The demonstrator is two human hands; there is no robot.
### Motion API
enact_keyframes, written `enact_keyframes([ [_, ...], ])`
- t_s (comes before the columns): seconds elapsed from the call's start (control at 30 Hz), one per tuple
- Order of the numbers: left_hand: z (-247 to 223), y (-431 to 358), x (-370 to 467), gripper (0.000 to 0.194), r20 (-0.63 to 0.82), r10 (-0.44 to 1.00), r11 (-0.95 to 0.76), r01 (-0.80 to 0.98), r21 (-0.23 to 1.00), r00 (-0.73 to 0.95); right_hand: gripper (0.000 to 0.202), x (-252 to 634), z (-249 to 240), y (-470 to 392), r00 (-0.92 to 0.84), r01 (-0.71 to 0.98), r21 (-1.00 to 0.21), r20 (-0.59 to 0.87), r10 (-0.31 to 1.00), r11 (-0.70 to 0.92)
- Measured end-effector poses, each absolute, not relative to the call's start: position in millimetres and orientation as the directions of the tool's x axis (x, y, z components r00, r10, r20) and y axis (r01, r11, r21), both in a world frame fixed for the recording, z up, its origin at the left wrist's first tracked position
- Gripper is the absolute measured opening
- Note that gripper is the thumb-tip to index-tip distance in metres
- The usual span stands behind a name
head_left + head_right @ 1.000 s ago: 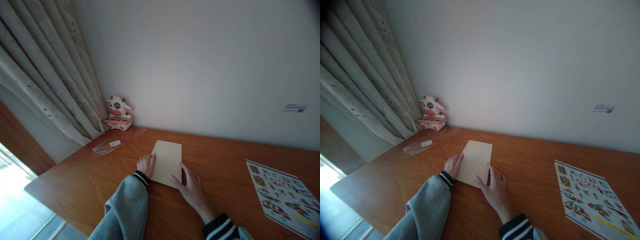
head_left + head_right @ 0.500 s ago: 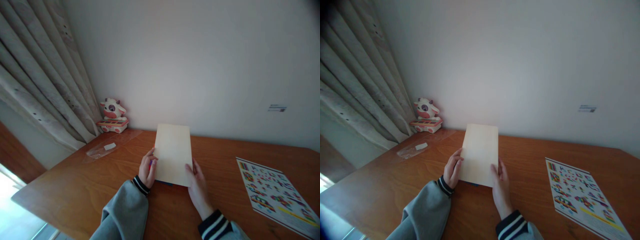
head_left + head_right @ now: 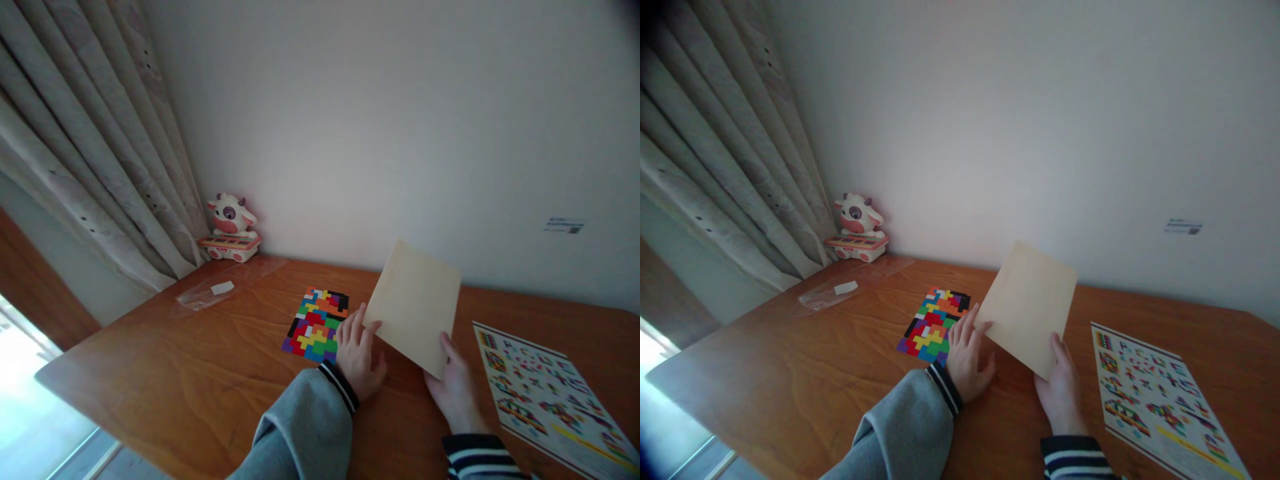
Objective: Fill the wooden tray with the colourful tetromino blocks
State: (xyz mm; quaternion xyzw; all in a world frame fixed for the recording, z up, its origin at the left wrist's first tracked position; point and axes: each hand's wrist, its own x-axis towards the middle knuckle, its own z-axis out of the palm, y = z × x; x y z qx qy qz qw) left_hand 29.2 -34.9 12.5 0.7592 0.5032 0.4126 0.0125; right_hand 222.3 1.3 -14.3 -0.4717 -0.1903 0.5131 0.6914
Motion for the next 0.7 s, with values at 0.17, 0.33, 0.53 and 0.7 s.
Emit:
enact_keyframes([
  [0.17, 8.8, -24.8, 35.8, 0.06, 0.56, 0.827, -0.383, 0.781, 0.493, 0.052, 0.036, 221.0, -7.0, -4.0, 0.395, -0.535, -0.843, -0.201, 0.897, 0.047],
  [0.33, 11.7, -25.9, 26.5, 0.061, 0.45, 0.891, -0.301, 0.829, 0.472, 0.067, 0.036, 200.4, 19.7, -22.9, 0.344, -0.583, -0.806, -0.134, 0.929, 0.1],
  [0.53, 16.0, -27.9, 29.1, 0.033, 0.386, 0.905, -0.314, 0.89, 0.331, 0.176, 0.064, 191.2, 24.0, -29.1, 0.22, -0.64, -0.757, -0.018, 0.975, 0.13],
  [0.7, 15.3, -30.2, 32.9, 0.039, 0.416, 0.893, -0.339, 0.866, 0.367, 0.173, 0.054, 189.5, 10.1, -21.5, 0.164, -0.591, -0.806, -0.153, 0.974, -0.027],
])
